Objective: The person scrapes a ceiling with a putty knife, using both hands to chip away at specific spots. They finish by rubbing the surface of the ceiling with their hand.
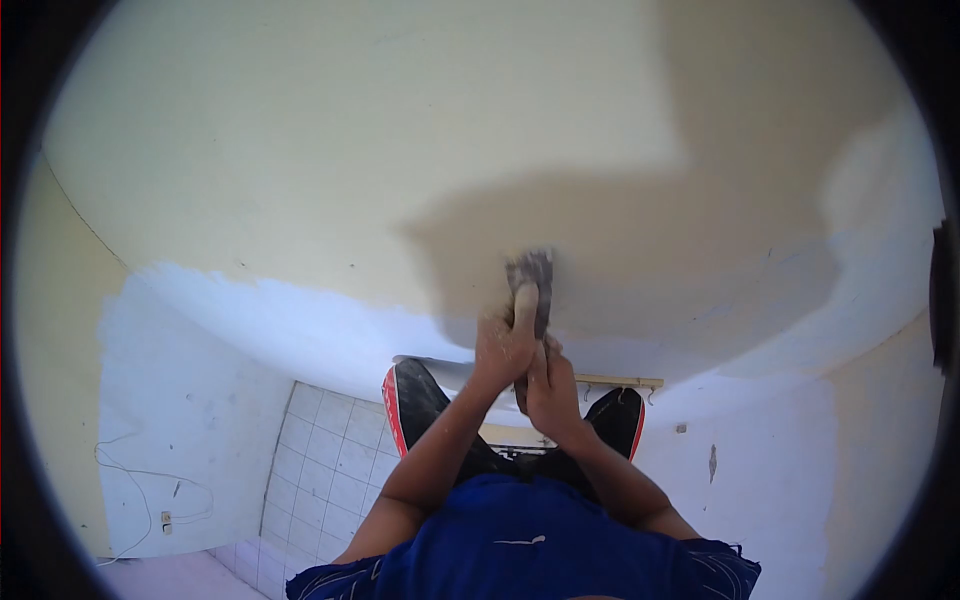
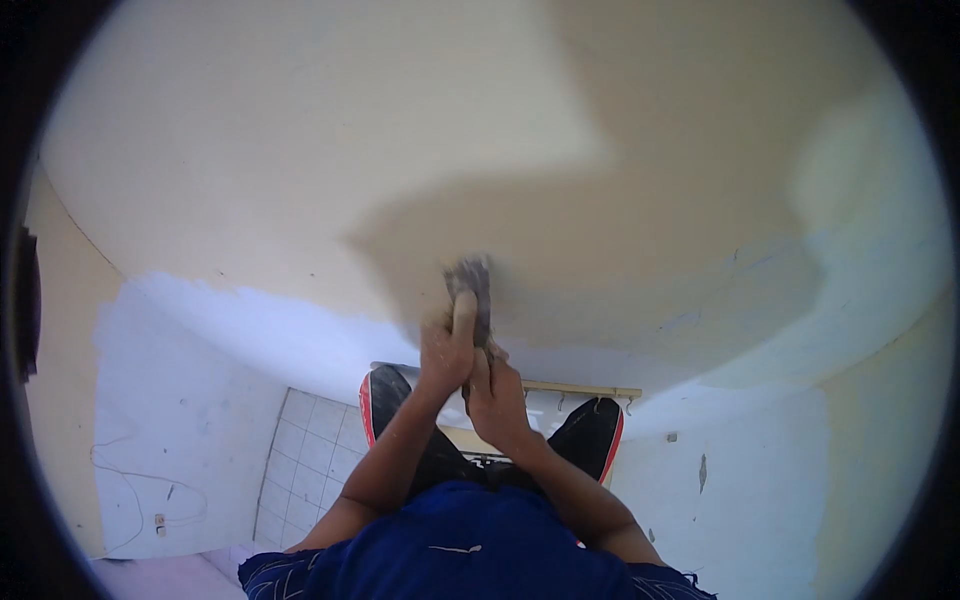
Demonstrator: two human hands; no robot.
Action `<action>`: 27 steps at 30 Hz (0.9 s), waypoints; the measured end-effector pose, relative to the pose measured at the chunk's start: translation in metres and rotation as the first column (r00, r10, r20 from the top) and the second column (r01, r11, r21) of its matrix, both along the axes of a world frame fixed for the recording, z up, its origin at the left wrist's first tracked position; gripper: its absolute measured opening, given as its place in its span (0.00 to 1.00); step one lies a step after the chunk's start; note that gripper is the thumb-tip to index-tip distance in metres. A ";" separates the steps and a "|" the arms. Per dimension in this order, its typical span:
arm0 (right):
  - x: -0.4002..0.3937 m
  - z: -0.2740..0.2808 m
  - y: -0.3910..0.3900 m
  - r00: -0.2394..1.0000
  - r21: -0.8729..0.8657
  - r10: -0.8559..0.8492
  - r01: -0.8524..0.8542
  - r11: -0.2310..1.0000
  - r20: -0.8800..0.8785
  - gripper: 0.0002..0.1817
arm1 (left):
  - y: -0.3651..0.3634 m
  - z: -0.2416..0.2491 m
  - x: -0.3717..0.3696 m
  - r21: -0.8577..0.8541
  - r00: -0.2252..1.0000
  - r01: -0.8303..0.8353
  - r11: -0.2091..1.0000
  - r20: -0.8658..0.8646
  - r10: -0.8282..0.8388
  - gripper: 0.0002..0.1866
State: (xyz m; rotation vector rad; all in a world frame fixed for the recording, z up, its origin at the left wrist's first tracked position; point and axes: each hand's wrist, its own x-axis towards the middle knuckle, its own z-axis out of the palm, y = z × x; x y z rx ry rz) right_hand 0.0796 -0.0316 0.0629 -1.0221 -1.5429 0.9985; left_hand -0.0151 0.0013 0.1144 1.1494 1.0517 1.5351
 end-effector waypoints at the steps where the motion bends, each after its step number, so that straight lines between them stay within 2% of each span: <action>1: -0.001 0.003 0.001 1.000 -0.008 -0.002 0.002 1.000 -0.002 0.18 | 0.000 0.014 -0.002 -0.016 0.993 0.016 1.000 0.116 -0.014 0.24; 3: -0.004 0.007 0.003 0.997 -0.097 0.067 -0.071 0.993 -0.045 0.18 | 0.000 0.014 -0.006 -0.009 0.993 0.020 1.000 0.119 -0.019 0.24; 4: -0.006 0.003 0.002 0.996 -0.092 0.070 -0.074 0.993 -0.048 0.18 | -0.001 0.009 -0.008 0.003 0.998 0.023 1.000 0.050 -0.023 0.24; 6: -0.008 -0.014 -0.005 0.996 0.016 -0.091 0.091 0.996 0.012 0.24 | -0.002 -0.014 -0.008 0.026 1.000 0.022 0.999 -0.021 -0.021 0.24; 7: -0.007 -0.020 -0.012 0.996 0.024 -0.090 0.090 0.996 0.009 0.24 | -0.002 -0.037 -0.004 0.047 0.993 -0.013 0.999 -0.120 0.019 0.24; 8: -0.004 -0.026 -0.020 0.997 -0.117 -0.078 0.079 0.990 0.009 0.24 | -0.002 -0.050 -0.002 0.070 0.975 -0.046 0.996 -0.216 0.060 0.23; 9: -0.001 -0.029 -0.024 0.998 -0.257 -0.066 0.066 0.964 0.009 0.24 | -0.001 -0.051 -0.001 0.076 0.975 -0.047 0.996 -0.215 0.062 0.23; 11: 0.000 -0.035 -0.020 0.998 -0.255 -0.047 0.057 0.965 0.045 0.23 | -0.003 -0.055 0.002 -0.010 0.989 -0.032 0.999 -0.146 0.030 0.22; 13: -0.006 -0.022 -0.010 0.989 0.051 -0.125 0.121 0.991 0.083 0.22 | -0.001 -0.033 -0.003 0.021 0.993 -0.004 1.000 -0.117 0.007 0.22; 14: -0.007 -0.011 -0.007 0.988 0.045 -0.128 0.125 0.991 0.086 0.22 | -0.002 -0.018 -0.005 -0.027 0.999 0.039 0.999 -0.007 -0.039 0.22; 15: -0.009 0.009 -0.006 0.997 -0.079 -0.068 0.071 0.994 0.044 0.22 | -0.001 -0.003 -0.007 -0.067 0.992 0.082 0.994 0.104 -0.075 0.22; 16: -0.010 0.018 -0.007 1.000 -0.199 -0.011 0.009 0.980 -0.006 0.22 | -0.001 0.008 -0.008 -0.066 0.991 0.058 0.996 0.124 -0.049 0.21; 17: -0.010 0.014 -0.008 1.000 -0.204 -0.009 0.007 0.979 -0.007 0.22 | -0.003 0.006 -0.008 -0.071 0.991 0.056 0.996 0.123 -0.047 0.21; 20: -0.010 -0.007 -0.007 1.000 -0.142 0.010 -0.013 0.990 -0.025 0.21 | 0.000 -0.013 -0.009 -0.064 0.988 0.078 0.995 0.135 -0.068 0.22; 21: -0.009 -0.017 -0.012 0.990 0.093 -0.094 0.085 0.992 0.101 0.21 | 0.001 -0.037 -0.007 -0.011 1.000 0.010 1.000 -0.029 -0.010 0.23; 22: -0.010 -0.020 -0.015 0.955 0.332 -0.221 0.148 0.932 0.196 0.20 | 0.000 -0.046 -0.006 0.051 0.980 -0.051 0.997 -0.189 0.060 0.23; 23: -0.009 -0.021 -0.018 0.957 0.338 -0.218 0.144 0.930 0.194 0.20 | 0.000 -0.055 -0.004 0.058 0.980 -0.056 0.997 -0.189 0.066 0.23; 24: -0.008 -0.016 -0.022 0.988 0.026 -0.114 0.112 0.993 0.104 0.20 | -0.002 -0.051 -0.003 0.040 0.985 -0.062 0.997 -0.159 0.068 0.24; 25: -0.006 -0.011 -0.026 0.999 -0.287 -0.044 0.039 0.957 -0.011 0.20 | -0.003 -0.048 -0.001 0.019 0.990 -0.064 0.998 -0.125 0.066 0.25; 26: -0.007 -0.006 -0.024 0.999 -0.291 -0.048 0.044 0.956 -0.007 0.20 | -0.001 -0.045 -0.004 0.032 0.995 -0.034 0.999 -0.097 0.037 0.24; 27: -0.012 0.003 -0.015 0.999 -0.136 -0.053 0.053 0.989 0.003 0.20 | -0.001 -0.027 -0.007 0.026 0.995 -0.029 0.999 -0.094 0.031 0.24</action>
